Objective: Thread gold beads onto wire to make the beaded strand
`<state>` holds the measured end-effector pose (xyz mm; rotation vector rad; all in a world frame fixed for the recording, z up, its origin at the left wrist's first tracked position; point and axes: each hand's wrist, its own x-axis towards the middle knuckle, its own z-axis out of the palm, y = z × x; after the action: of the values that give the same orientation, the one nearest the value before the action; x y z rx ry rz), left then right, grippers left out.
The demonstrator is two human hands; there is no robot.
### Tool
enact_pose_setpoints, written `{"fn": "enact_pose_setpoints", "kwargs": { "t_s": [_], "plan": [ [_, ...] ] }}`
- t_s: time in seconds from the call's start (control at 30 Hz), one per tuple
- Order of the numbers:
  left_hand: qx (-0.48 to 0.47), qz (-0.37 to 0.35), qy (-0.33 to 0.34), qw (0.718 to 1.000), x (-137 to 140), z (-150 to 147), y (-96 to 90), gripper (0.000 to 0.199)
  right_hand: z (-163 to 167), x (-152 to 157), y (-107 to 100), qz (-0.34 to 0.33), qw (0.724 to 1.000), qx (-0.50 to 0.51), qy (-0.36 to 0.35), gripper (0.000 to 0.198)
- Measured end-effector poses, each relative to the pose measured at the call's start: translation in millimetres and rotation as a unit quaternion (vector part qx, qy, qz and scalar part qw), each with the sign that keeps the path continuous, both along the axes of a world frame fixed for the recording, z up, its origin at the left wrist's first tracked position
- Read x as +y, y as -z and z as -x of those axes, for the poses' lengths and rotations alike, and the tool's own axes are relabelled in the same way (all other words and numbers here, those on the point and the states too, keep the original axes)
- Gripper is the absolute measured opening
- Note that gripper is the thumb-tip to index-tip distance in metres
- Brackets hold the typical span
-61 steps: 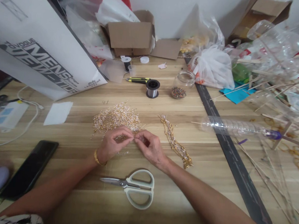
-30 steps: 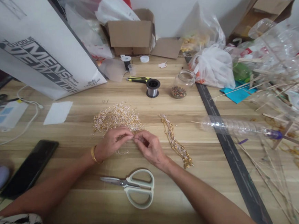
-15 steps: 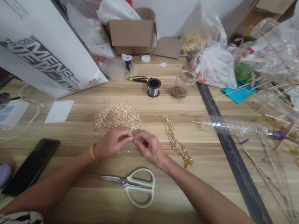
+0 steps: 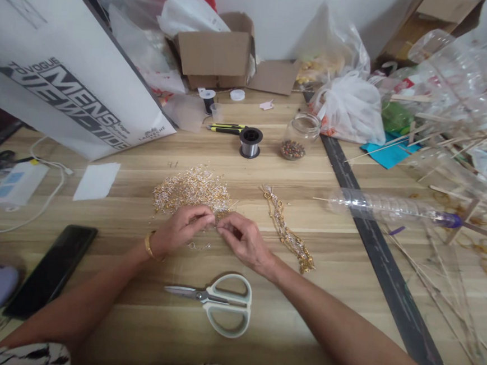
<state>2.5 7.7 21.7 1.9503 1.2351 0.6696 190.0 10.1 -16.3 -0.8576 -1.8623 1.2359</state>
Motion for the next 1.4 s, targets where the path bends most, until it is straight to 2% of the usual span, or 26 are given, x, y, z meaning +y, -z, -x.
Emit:
{"fn": "enact_pose_setpoints", "kwargs": {
  "t_s": [0.17, 0.47, 0.67, 0.83, 1.17, 1.4],
  "plan": [
    [0.029, -0.011, 0.020, 0.999, -0.2, -1.0, -2.7, 0.022, -0.2, 0.4, 1.7, -0.003, 1.000, -0.001, 0.000, 0.015],
    [0.010, 0.051, 0.033, 0.998, 0.6, 0.8, -1.3, 0.018, -0.5, 0.1, 0.1, 0.011, 1.000, -0.003, 0.003, 0.015],
    [-0.015, 0.046, 0.027, 0.998, 0.6, 0.5, 0.2, 0.018, 1.1, -2.3, 2.1, 0.080, 0.996, 0.022, 0.012, 0.017],
    [-0.019, 0.040, 0.026, 0.999, 0.5, -1.0, -0.8, 0.016, 1.5, -2.9, 3.1, 0.110, 0.992, 0.055, 0.003, 0.020],
    [-0.027, 0.024, 0.038, 0.999, -0.1, -0.4, 2.6, 0.015, 2.0, -3.5, 5.2, 0.132, 0.988, 0.081, -0.011, 0.020],
    [-0.018, 0.025, 0.041, 0.999, -0.1, -1.1, 1.8, 0.017, 1.3, -3.6, 6.1, 0.122, 0.990, 0.070, -0.008, 0.016]
  ]
}}
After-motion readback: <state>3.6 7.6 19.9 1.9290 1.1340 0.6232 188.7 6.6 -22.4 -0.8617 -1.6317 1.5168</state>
